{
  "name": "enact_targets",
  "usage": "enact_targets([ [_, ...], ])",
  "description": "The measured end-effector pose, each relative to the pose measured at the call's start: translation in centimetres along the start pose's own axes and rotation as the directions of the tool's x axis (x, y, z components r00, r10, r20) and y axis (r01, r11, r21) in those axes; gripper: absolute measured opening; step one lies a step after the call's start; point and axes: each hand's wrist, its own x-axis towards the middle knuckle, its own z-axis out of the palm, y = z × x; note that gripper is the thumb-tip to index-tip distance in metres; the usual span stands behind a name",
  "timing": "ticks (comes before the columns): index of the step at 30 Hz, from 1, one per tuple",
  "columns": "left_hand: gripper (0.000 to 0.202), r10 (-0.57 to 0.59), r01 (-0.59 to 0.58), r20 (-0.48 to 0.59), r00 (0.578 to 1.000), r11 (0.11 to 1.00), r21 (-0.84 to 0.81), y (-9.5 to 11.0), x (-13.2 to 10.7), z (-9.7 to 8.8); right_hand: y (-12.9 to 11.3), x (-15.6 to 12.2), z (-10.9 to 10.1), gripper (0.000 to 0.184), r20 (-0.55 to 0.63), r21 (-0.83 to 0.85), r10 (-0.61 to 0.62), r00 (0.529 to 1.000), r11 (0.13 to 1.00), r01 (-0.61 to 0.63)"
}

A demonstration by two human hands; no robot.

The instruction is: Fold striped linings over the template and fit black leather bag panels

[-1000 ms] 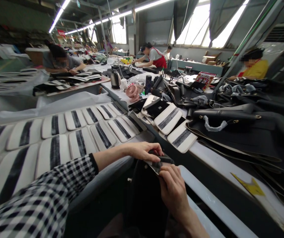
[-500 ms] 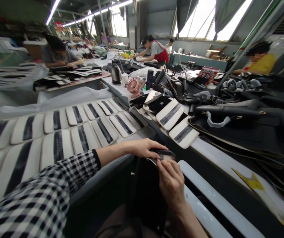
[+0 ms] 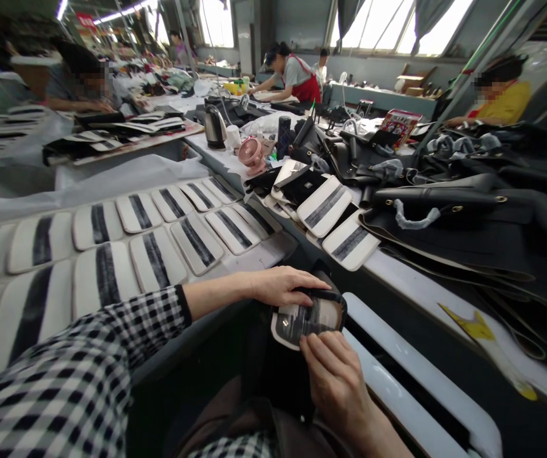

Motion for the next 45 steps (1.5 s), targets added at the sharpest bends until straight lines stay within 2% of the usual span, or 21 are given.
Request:
enact_targets([
  [5,0.049,-0.172,0.171,0.0,0.985,0.983,-0.065,0.3,0.6,-0.7,1.5,2.3,-0.8,0.02,0.03,0.033,0.137,0.99,0.99,-0.138],
  [7,0.051,-0.203,0.201,-0.019,0.979,0.977,-0.071,0.3,0.6,-0.8,2.0,3.0,-0.6,0.02,0.009,0.055,0.169,0.986,0.984,-0.169],
  [12,0.059,-0.14,0.139,-0.1,0.985,0.99,-0.013,0.1,0.2,-0.2,1.7,2.2,0.5,0.025,-0.08,0.105,0.17,0.982,0.981,-0.161],
  [17,0.056,-0.017,0.022,-0.118,0.993,0.999,0.044,0.7,0.2,0.7,0.9,1.0,-0.2,0.025,-0.046,0.199,0.172,0.984,0.967,-0.16],
  [21,0.055,-0.005,0.01,-0.1,0.995,0.999,0.046,0.2,0.2,0.9,-0.6,-0.1,-0.7,0.026,0.015,0.195,0.134,0.991,0.972,-0.134],
  [25,0.054,-0.087,0.098,-0.157,0.984,0.993,0.067,-1.0,0.0,0.8,-3.0,-2.4,-0.4,0.029,0.053,0.221,0.094,0.994,0.97,-0.104],
  [27,0.053,-0.101,0.107,-0.147,0.984,0.994,0.033,-1.3,0.1,0.9,-3.7,-3.2,-0.4,0.029,0.057,0.218,0.085,0.995,0.971,-0.096],
  [30,0.053,-0.091,0.092,-0.122,0.988,0.996,0.001,-1.3,0.5,1.2,-4.2,-3.6,-0.8,0.029,0.09,0.223,0.024,0.996,0.974,-0.044],
  [34,0.054,-0.089,0.089,-0.132,0.987,0.996,-0.006,-1.3,0.5,1.4,-4.6,-3.6,-0.8,0.036,0.049,0.212,-0.025,0.998,0.977,0.014],
  [38,0.053,-0.061,0.062,-0.14,0.988,0.998,0.001,-1.3,0.1,1.4,-5.5,-3.9,-0.5,0.034,0.027,0.201,-0.034,0.999,0.979,0.028],
  [45,0.054,-0.04,0.042,-0.138,0.99,0.999,0.011,-1.7,0.3,1.7,-6.2,-4.2,-1.1,0.033,0.096,0.221,-0.096,0.991,0.973,0.073],
])
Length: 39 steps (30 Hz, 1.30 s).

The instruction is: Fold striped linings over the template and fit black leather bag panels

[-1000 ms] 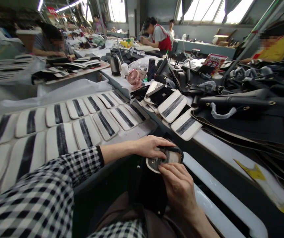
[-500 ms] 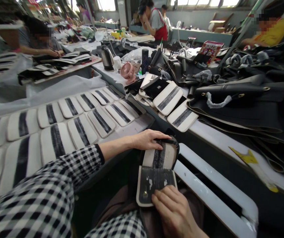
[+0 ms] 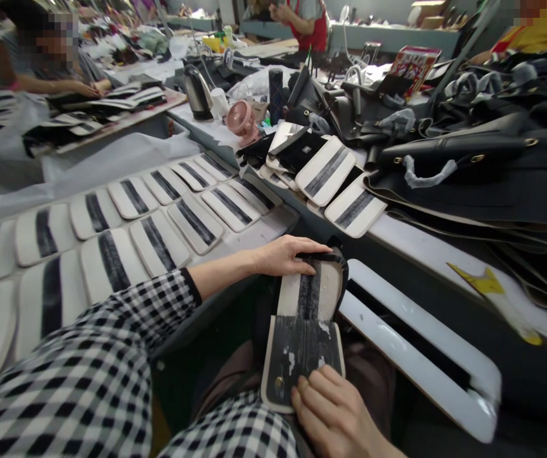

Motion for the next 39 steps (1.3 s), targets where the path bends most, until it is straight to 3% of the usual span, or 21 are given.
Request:
enact_targets([
  [8,0.055,-0.012,0.012,0.002,1.0,1.0,0.02,-0.6,0.1,0.0,-0.9,0.1,-0.3,0.033,0.09,0.049,-0.014,0.996,0.999,0.009],
  [11,0.054,-0.009,0.009,-0.013,1.0,1.0,0.012,-1.0,0.1,-0.1,-1.0,0.4,-1.4,0.031,0.095,0.076,-0.022,0.995,0.997,0.015],
  [13,0.053,-0.014,0.014,-0.033,0.999,1.0,0.003,-1.3,0.1,-0.2,-0.3,0.8,-2.7,0.029,0.093,0.129,0.028,0.995,0.991,-0.04],
  [15,0.054,-0.039,0.038,-0.054,0.998,0.999,-0.008,-1.6,0.0,-0.4,1.1,1.1,-4.0,0.024,0.054,0.207,0.174,0.983,0.961,-0.181],
  [17,0.056,-0.091,0.088,-0.055,0.994,0.995,-0.046,-1.7,-0.2,-0.7,3.2,1.1,-4.6,0.021,-0.041,0.29,0.41,0.911,0.878,-0.382],
  [20,0.054,-0.214,0.207,-0.009,0.977,0.956,-0.206,-1.7,-0.7,-1.2,6.5,0.3,-3.3,0.024,-0.173,0.388,0.701,0.691,0.694,-0.607],
  [22,0.052,-0.287,0.277,0.021,0.958,0.899,-0.34,-1.6,-1.0,-1.4,8.1,-0.3,-1.4,0.023,-0.174,0.436,0.797,0.579,0.589,-0.681],
  [24,0.055,-0.328,0.299,0.01,0.945,0.847,-0.439,-1.6,-1.4,-1.5,8.8,-0.6,0.7,0.013,-0.143,0.473,0.85,0.507,0.509,-0.719],
  [26,0.061,-0.349,0.285,-0.033,0.936,0.812,-0.509,-1.6,-1.8,-1.2,8.8,-0.5,2.3,0.004,-0.146,0.499,0.877,0.457,0.464,-0.731],
  [29,0.072,-0.414,0.255,-0.097,0.905,0.712,-0.655,-1.5,-2.6,-0.6,8.3,0.0,3.5,0.012,-0.213,0.532,0.897,0.387,0.438,-0.724],
  [34,0.094,-0.481,0.088,-0.178,0.859,0.481,-0.872,0.0,-5.1,1.0,8.1,0.5,3.6,0.02,-0.259,0.569,0.904,0.34,0.427,-0.703],
  [37,0.099,-0.495,-0.026,-0.289,0.819,0.471,-0.882,0.9,-7.1,3.1,8.2,0.7,3.8,0.02,-0.28,0.592,0.906,0.318,0.423,-0.686],
  [39,0.098,-0.54,-0.065,-0.367,0.757,0.496,-0.866,1.2,-8.4,5.0,8.1,0.9,4.0,0.021,-0.289,0.611,0.911,0.295,0.413,-0.676],
])
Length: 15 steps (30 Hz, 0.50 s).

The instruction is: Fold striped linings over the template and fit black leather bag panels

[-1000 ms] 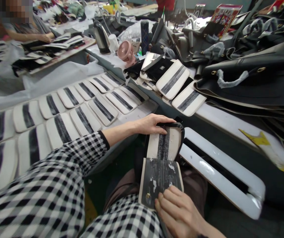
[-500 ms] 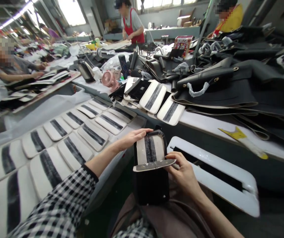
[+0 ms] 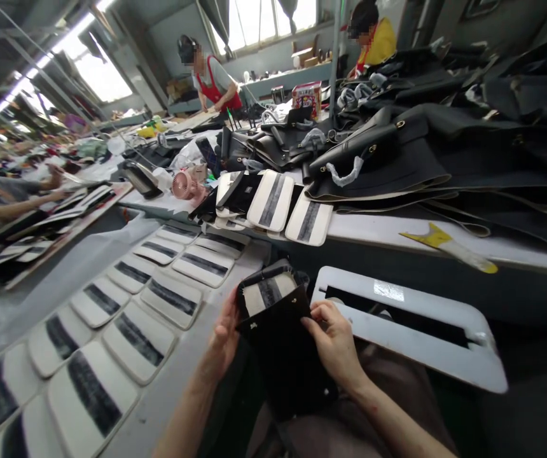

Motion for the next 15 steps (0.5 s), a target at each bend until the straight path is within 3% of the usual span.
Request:
enact_targets([
  [5,0.084,0.012,-0.03,-0.289,0.957,0.998,-0.06,-3.9,-2.3,0.3,-0.5,-0.5,0.8,0.02,-0.007,0.041,0.001,1.0,0.999,-0.001],
  [10,0.063,-0.033,-0.005,-0.397,0.917,0.995,-0.095,-5.1,-1.9,1.6,-0.9,-1.0,1.1,0.021,-0.044,0.042,-0.011,0.999,0.999,0.013],
  [12,0.06,-0.002,-0.003,-0.419,0.908,1.0,-0.012,-5.0,-1.7,2.1,-1.2,-1.0,1.1,0.019,-0.043,0.014,-0.021,0.999,1.0,0.022],
  [15,0.061,0.081,0.034,-0.46,0.884,0.971,0.238,-4.5,-1.6,2.5,-1.6,-0.9,1.2,0.015,-0.016,-0.059,-0.024,1.0,0.998,0.023],
])
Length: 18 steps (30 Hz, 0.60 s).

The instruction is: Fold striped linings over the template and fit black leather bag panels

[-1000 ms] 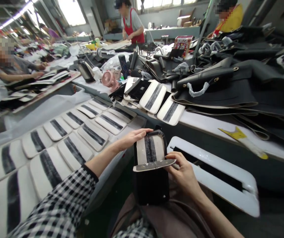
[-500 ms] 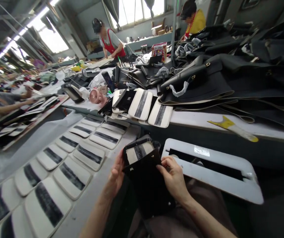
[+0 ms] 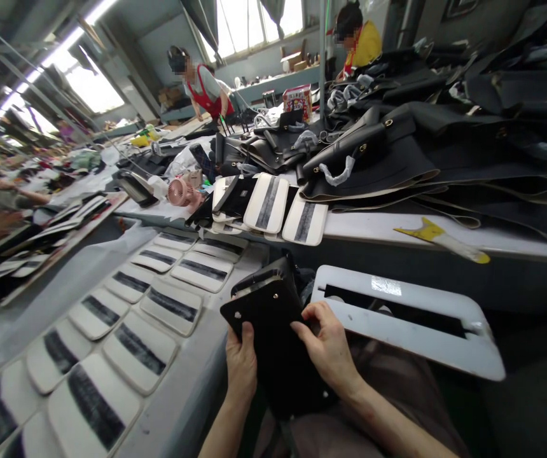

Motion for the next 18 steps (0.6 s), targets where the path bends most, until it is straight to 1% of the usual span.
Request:
enact_targets([
  [3,0.063,0.088,-0.066,-0.07,0.994,0.961,0.268,0.5,0.0,0.3,-0.4,0.1,0.3,0.021,-0.02,-0.084,-0.019,1.0,0.996,0.017],
  [5,0.063,0.13,-0.094,-0.084,0.988,0.936,0.339,0.9,0.1,0.7,-0.4,0.1,0.5,0.023,-0.041,-0.109,-0.045,0.998,0.993,0.04],
  [6,0.063,0.139,-0.106,-0.077,0.987,0.936,0.336,1.1,0.1,0.9,-0.4,0.1,0.6,0.023,-0.05,-0.11,-0.054,0.997,0.993,0.049],
  [8,0.062,0.124,-0.108,-0.044,0.991,0.958,0.264,1.3,0.2,1.2,-0.4,0.0,0.6,0.023,-0.069,-0.09,-0.061,0.996,0.994,0.055],
  [11,0.058,0.033,-0.033,0.002,0.999,0.994,0.106,1.4,0.3,1.6,-0.5,0.0,0.6,0.022,-0.1,-0.058,-0.044,0.994,0.998,0.038],
  [13,0.055,-0.011,0.01,0.013,1.0,0.999,0.044,1.4,0.4,1.6,-0.7,0.1,0.6,0.02,-0.11,-0.059,-0.04,0.993,0.998,0.034],
  [15,0.053,0.005,-0.005,0.001,1.0,0.998,0.063,1.5,0.4,1.7,-0.9,0.2,0.8,0.018,-0.117,-0.096,-0.058,0.991,0.994,0.046],
  [18,0.054,0.107,-0.092,-0.066,0.992,0.976,0.197,1.8,0.3,2.1,-0.9,0.2,1.2,0.019,-0.137,-0.195,-0.105,0.985,0.978,0.077],
])
